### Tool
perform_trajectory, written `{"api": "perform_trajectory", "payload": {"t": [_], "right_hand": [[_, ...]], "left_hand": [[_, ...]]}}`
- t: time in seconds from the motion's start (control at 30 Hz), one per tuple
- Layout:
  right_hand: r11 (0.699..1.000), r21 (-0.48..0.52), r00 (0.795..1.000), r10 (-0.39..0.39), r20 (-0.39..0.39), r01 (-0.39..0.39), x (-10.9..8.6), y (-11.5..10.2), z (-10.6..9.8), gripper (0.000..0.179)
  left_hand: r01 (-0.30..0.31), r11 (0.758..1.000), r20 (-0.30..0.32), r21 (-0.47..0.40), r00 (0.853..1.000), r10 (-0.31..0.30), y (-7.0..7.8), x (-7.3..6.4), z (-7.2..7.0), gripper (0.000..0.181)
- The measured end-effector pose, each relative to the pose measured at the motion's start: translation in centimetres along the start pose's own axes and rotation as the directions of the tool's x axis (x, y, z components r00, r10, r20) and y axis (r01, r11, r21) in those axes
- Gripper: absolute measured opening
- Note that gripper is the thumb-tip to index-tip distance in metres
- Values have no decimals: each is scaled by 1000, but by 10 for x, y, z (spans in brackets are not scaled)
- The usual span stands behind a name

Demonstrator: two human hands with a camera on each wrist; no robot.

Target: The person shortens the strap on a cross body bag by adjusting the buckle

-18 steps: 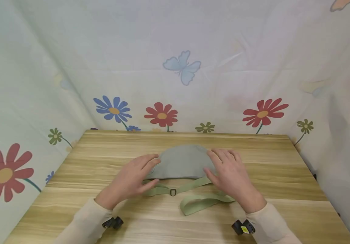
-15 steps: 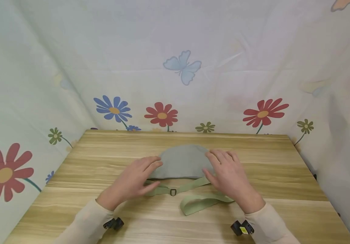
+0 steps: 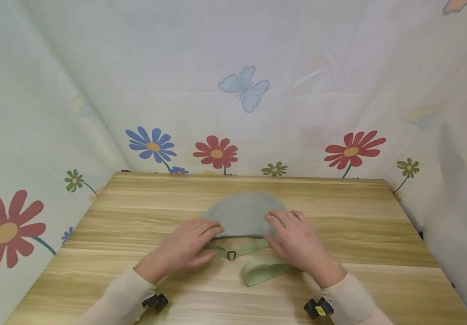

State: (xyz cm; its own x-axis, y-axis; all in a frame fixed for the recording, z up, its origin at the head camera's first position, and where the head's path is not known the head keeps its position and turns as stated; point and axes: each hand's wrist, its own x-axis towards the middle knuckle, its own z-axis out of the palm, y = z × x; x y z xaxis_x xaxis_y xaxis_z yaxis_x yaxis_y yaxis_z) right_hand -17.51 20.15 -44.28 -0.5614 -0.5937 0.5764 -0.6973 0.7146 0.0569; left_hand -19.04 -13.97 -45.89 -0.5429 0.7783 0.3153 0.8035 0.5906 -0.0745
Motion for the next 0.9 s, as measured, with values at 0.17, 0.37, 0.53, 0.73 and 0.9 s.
{"api": "perform_trajectory", "payload": {"t": [0.17, 0.37, 0.53, 0.73, 0.9], "right_hand": [[1000, 6, 999, -31, 11, 31, -2, -5, 9, 56], [997, 36, 997, -75, 30, 74, -2, -13, 19, 37], [993, 75, 994, -98, 43, 95, -2, -20, 26, 46], [988, 145, 991, -73, 108, 57, -4, -27, 33, 41], [981, 193, 980, -27, 199, -12, -9, -31, 38, 37]], "left_hand": [[-26, 1000, 39, -11, 999, 26, 3, 1, 3, 50], [-27, 1000, 133, -2, 991, 27, 5, 1, 4, 45], [-45, 999, 169, 1, 985, 44, 8, 1, 6, 45], [-26, 998, 185, -50, 982, 35, 11, 3, 4, 42], [-22, 997, 204, -68, 978, 36, 13, 5, 6, 38]]}}
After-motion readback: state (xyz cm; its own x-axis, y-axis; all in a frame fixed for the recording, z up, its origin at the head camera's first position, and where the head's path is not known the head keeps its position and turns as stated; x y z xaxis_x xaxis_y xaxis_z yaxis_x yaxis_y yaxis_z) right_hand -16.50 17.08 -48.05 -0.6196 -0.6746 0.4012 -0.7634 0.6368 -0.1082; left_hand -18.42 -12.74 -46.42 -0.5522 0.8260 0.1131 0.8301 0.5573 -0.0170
